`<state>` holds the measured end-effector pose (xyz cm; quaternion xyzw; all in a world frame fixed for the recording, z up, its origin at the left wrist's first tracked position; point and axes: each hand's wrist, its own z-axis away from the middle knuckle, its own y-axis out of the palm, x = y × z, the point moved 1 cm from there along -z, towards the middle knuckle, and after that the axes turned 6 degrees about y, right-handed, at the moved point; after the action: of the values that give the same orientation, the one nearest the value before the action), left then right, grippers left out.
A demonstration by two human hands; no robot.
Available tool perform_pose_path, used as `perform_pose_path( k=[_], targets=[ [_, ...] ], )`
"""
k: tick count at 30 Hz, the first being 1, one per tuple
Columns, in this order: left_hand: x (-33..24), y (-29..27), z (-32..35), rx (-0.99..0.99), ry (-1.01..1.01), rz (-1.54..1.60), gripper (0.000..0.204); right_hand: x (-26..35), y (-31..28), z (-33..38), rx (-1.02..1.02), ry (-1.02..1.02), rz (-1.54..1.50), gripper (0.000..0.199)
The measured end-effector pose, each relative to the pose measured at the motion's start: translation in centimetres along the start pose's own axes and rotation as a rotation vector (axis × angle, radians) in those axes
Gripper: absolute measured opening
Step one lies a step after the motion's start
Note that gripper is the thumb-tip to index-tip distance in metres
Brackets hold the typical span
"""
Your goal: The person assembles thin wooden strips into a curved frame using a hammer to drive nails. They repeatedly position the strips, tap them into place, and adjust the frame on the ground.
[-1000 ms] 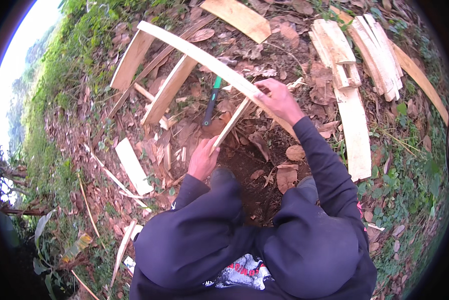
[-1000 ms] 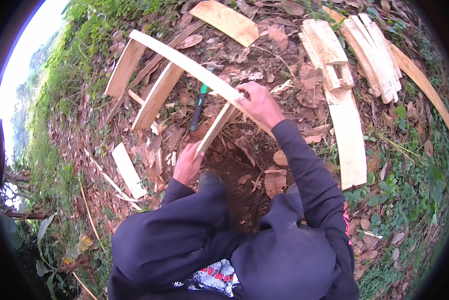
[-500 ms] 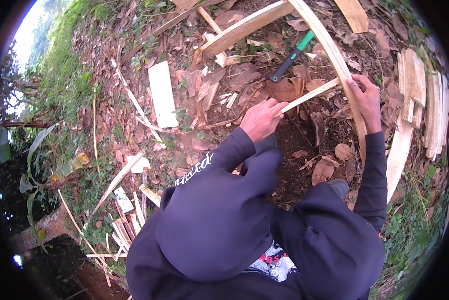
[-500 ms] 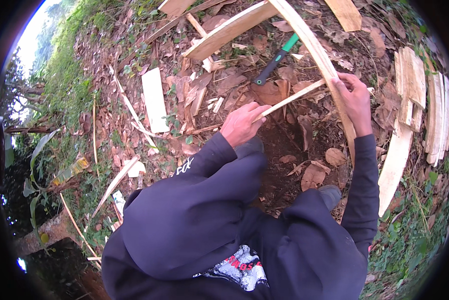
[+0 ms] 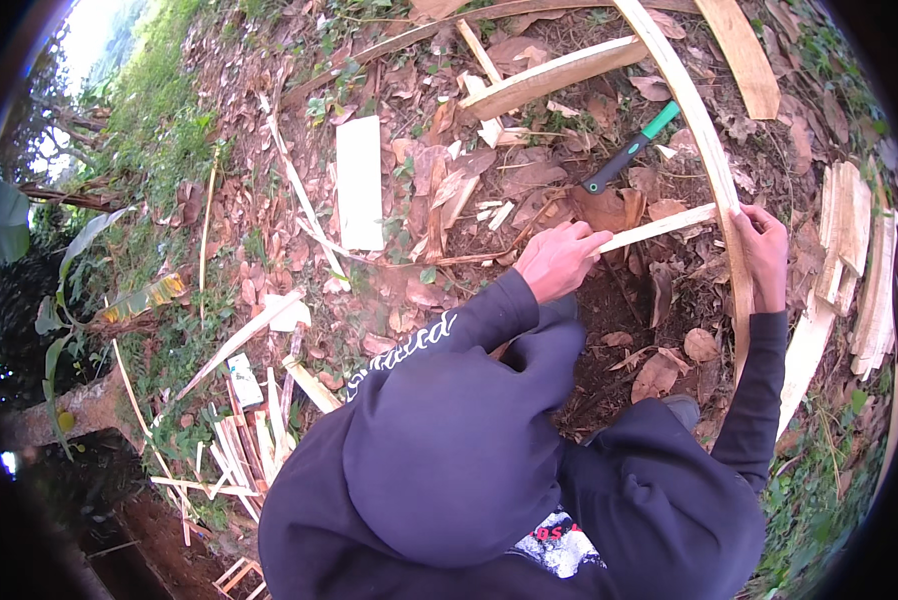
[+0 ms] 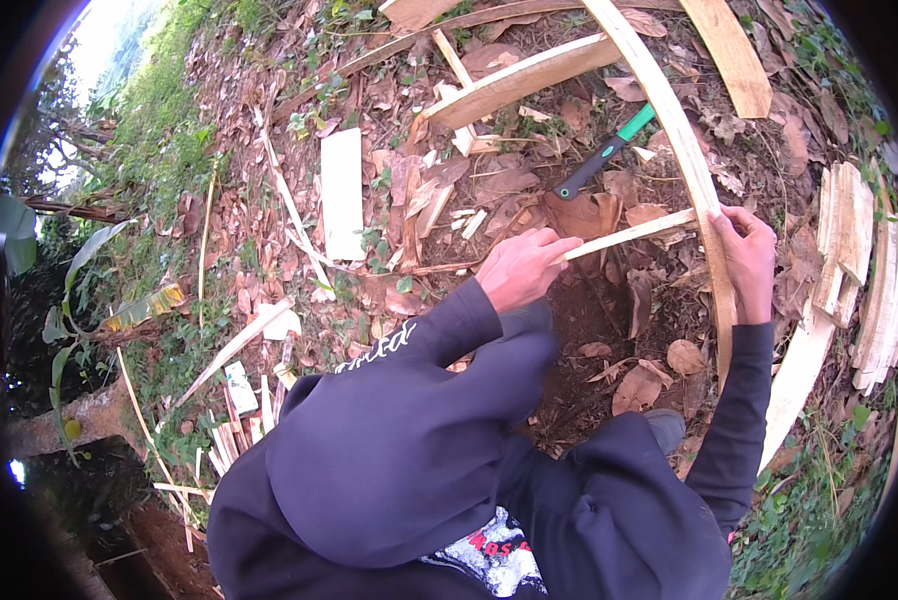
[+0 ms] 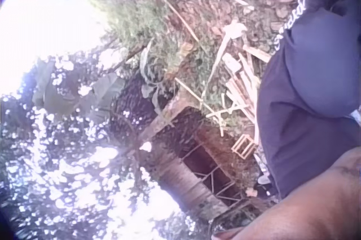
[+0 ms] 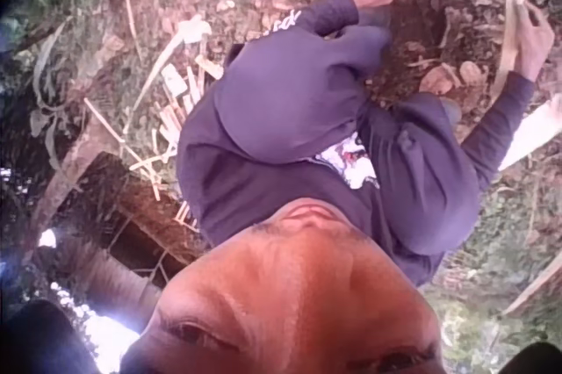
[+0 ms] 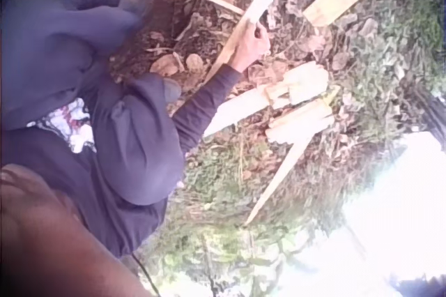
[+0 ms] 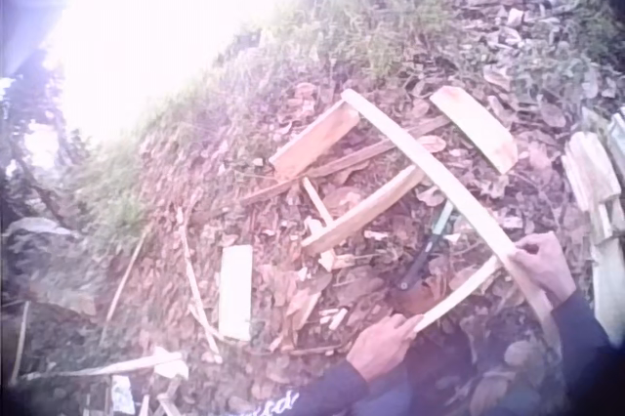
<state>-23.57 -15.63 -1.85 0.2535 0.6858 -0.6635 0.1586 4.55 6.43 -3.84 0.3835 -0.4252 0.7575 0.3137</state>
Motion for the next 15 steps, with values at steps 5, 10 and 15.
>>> perform_pose_path(
  k=[5,10,15],
  targets=[
    [-0.4,-0.7,0.0,0.025,-0.019,-0.071,0.034,1.9,0.3,0.8,-0.015,0.0,-0.005,0.025],
    [-0.5,-0.7,-0.6,0.015,0.004,-0.054,0.033,1.7,0.2,1.4,-0.049,-0.042,-0.057,0.021],
    [-0.5,0.1,-0.8,0.003,0.008,0.008,0.03,1.0,-0.1,1.2,-0.022,0.013,-0.155,0.017]
  ],
)
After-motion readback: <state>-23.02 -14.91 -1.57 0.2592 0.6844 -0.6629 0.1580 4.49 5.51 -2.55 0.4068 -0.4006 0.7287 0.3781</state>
